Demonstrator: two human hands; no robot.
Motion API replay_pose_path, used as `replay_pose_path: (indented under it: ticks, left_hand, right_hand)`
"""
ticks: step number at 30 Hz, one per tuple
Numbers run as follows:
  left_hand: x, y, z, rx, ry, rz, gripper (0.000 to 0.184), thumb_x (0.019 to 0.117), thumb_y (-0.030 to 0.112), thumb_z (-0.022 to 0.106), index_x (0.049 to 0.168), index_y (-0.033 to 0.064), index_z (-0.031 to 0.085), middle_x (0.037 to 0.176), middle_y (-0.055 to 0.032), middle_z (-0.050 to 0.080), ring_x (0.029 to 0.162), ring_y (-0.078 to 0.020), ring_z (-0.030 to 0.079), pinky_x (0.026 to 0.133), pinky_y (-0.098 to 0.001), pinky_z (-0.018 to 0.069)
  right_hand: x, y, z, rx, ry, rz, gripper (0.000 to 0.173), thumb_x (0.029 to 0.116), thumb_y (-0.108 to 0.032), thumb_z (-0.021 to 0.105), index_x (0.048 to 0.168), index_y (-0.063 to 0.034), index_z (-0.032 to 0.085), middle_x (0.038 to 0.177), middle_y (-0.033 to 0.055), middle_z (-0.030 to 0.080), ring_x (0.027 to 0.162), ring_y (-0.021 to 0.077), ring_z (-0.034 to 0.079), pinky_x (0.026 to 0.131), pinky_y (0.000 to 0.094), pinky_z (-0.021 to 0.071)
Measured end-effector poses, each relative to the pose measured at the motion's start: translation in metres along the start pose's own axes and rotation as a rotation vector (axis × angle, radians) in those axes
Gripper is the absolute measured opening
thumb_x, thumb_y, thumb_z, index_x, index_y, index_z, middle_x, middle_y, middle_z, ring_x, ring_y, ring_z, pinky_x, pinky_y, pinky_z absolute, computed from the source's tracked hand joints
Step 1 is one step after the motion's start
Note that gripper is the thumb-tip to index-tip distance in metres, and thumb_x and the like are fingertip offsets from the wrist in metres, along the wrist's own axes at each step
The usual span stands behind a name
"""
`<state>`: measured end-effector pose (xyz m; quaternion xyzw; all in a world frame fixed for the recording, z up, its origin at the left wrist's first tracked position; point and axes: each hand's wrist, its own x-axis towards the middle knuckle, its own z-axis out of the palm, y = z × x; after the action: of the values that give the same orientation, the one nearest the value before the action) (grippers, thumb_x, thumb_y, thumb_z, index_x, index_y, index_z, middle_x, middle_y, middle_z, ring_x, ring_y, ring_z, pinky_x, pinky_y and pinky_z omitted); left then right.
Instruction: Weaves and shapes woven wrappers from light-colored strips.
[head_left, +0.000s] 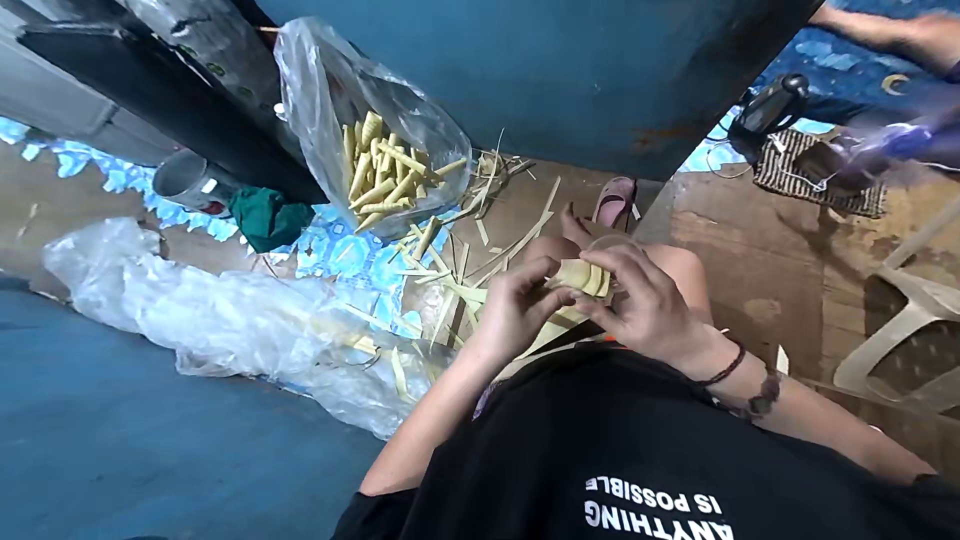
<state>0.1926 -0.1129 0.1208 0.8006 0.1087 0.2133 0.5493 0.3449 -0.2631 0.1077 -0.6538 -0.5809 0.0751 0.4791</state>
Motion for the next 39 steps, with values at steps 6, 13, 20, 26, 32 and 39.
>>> replay_pose_path:
  ticks: [6, 13, 20, 26, 32, 39]
  left_hand:
    - [0.008, -0.001, -0.008, -0.052, -0.152, -0.019, 0.015, 0.0881, 0.006, 0.078, 0.1, -0.001, 0.071, 0.087, -0.0024, 0.072, 0.074, -0.0039, 0.067, 0.071, -0.0221, 0.059]
    - [0.015, -0.001, -0.009, -0.042, -0.182, -0.027, 0.016, 0.088, 0.007, 0.079, 0.1, -0.0001, 0.07, 0.086, -0.0022, 0.071, 0.074, -0.0046, 0.068, 0.071, -0.023, 0.0598]
    - [0.018, -0.002, -0.007, -0.009, 0.067, 0.152, 0.008, 0.0862, -0.007, 0.07, 0.092, -0.0027, 0.068, 0.086, -0.0041, 0.07, 0.075, -0.0054, 0.067, 0.072, -0.025, 0.06]
    - [0.016, 0.007, -0.002, -0.028, 0.183, 0.182, 0.007, 0.0868, -0.006, 0.067, 0.092, -0.0009, 0.065, 0.084, -0.0014, 0.068, 0.073, -0.0041, 0.066, 0.069, -0.0239, 0.0588]
    - [0.001, -0.024, -0.117, -0.109, 0.351, -0.127, 0.027, 0.0878, -0.001, 0.069, 0.11, 0.0115, 0.062, 0.097, 0.0059, 0.073, 0.087, -0.0088, 0.072, 0.079, -0.0328, 0.063]
    - [-0.117, -0.07, -0.299, 0.529, 0.965, -0.284, 0.049, 0.089, 0.004, 0.067, 0.134, -0.0067, 0.051, 0.116, -0.0106, 0.065, 0.099, -0.0108, 0.067, 0.088, -0.0326, 0.0586]
  right_hand:
    - [-0.003, -0.011, -0.006, 0.942, -0.163, 0.74, 0.042, 0.1123, -0.029, 0.025, 0.124, -0.0125, 0.063, 0.073, 0.0, 0.07, 0.055, 0.0061, 0.064, 0.052, 0.02, 0.0557]
    - [-0.005, -0.004, -0.007, 0.596, -0.105, 0.48, 0.034, 0.1115, -0.023, 0.036, 0.131, -0.0105, 0.061, 0.082, -0.004, 0.069, 0.063, -0.0006, 0.062, 0.057, 0.0147, 0.0531]
    - [0.0, 0.014, -0.004, 0.738, -0.332, 0.456, 0.037, 0.0884, -0.037, 0.077, 0.11, -0.0092, 0.065, 0.089, -0.0083, 0.069, 0.078, -0.0001, 0.066, 0.072, 0.019, 0.0561]
    - [0.028, -0.006, 0.013, 0.568, -0.23, 0.436, 0.013, 0.099, -0.002, 0.058, 0.103, -0.0005, 0.07, 0.083, -0.0019, 0.072, 0.073, 0.0025, 0.069, 0.072, 0.021, 0.0601]
    - [0.018, 0.036, -0.045, 1.124, 0.125, 0.643, 0.038, 0.1111, -0.028, 0.038, 0.096, -0.023, 0.072, 0.084, -0.0108, 0.071, 0.073, -0.0004, 0.067, 0.07, 0.0174, 0.0589]
    - [-0.016, 0.108, -0.11, 1.108, 1.01, 0.721, 0.032, 0.114, -0.026, 0.027, 0.113, -0.0149, 0.057, 0.092, -0.0067, 0.068, 0.087, 0.0019, 0.068, 0.086, 0.0189, 0.0558]
